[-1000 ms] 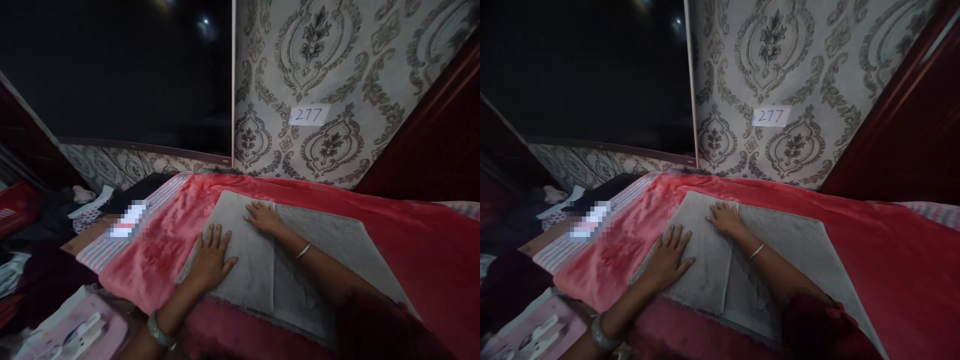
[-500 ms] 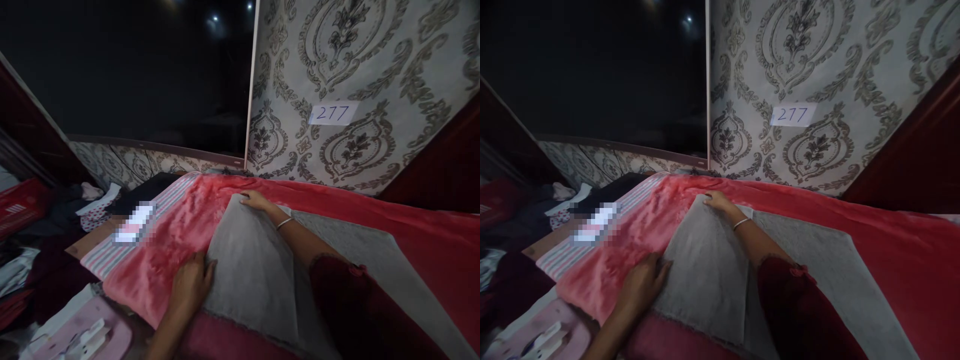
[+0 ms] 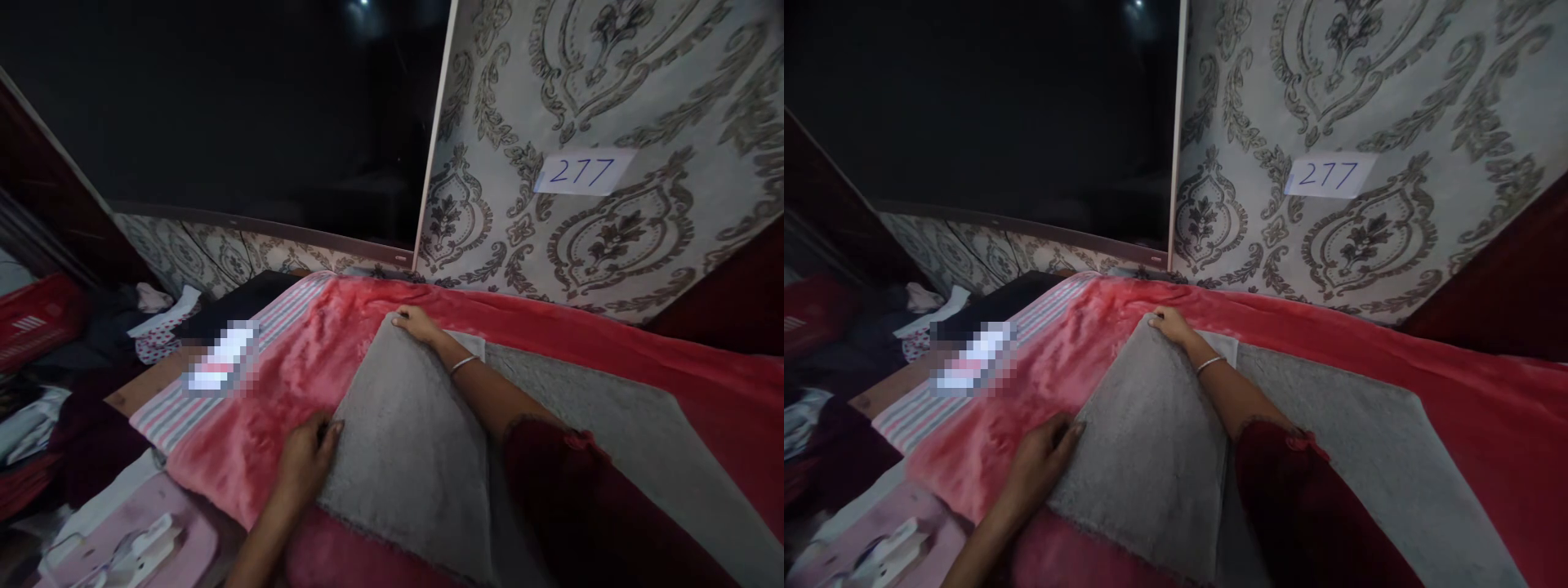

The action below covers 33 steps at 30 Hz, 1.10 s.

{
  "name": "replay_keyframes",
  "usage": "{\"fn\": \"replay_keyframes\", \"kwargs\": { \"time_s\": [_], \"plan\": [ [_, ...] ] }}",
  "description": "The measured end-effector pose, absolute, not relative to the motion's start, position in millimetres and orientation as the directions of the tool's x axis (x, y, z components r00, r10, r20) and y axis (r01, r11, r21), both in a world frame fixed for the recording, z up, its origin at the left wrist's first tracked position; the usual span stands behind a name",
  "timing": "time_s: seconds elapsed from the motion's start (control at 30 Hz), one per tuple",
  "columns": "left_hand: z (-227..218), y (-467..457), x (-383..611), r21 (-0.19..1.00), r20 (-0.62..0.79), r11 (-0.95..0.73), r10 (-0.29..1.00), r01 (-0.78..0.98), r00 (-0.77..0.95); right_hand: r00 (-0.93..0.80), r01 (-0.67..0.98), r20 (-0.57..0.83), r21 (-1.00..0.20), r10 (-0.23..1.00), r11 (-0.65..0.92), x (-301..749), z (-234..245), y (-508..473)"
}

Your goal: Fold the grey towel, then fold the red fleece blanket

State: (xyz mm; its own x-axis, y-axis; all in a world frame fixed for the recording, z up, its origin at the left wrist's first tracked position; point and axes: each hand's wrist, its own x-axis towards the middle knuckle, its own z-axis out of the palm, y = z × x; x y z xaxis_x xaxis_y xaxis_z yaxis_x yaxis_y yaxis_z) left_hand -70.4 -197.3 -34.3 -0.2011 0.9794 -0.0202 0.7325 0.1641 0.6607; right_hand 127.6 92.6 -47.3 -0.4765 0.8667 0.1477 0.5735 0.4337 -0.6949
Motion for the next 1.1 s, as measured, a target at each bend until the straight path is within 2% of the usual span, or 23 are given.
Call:
{"fn": "replay_keyframes", "kwargs": {
  "time_s": [0.23,0.33,0.47,0.6,0.7,0.9,1.1],
  "plan": [
    [-33.9,-200.6,-66.7,0.620,-0.057,0.176,0.982,0.765,-0.180,-0.547,0.593,0.073,-0.669,0.834,0.448,124.6,-40.6,97.4],
    [-36.0,-201.7,-67.5,0.622,-0.031,0.152,0.985,0.768,-0.170,-0.597,0.579,0.055,-0.660,0.800,0.478,129.1,-35.3,98.4],
    [-32.1,-205.3,-70.0,0.646,0.000,0.136,0.984,0.751,-0.179,-0.586,0.544,0.134,-0.665,0.799,0.511,134.0,-26.6,101.8],
    [-25.2,-205.0,-77.5,0.708,0.013,0.106,0.986,0.698,-0.164,-0.548,0.478,0.307,-0.649,0.779,0.592,126.7,-23.7,104.2],
    [-29.4,-197.1,-83.8,0.689,-0.010,0.132,0.985,0.713,-0.174,-0.499,0.554,0.319,-0.597,0.806,0.580,116.7,-33.4,98.0],
    [-43.2,-187.2,-85.6,0.587,-0.035,0.173,0.981,0.791,-0.188,-0.487,0.737,0.184,-0.438,0.854,0.515,109.7,-40.3,76.0],
    [-35.8,-184.8,-90.3,0.559,-0.036,0.150,0.987,0.815,-0.157,-0.399,0.869,0.137,-0.258,0.907,0.422,160.9,-31.8,40.1]
  ]
}}
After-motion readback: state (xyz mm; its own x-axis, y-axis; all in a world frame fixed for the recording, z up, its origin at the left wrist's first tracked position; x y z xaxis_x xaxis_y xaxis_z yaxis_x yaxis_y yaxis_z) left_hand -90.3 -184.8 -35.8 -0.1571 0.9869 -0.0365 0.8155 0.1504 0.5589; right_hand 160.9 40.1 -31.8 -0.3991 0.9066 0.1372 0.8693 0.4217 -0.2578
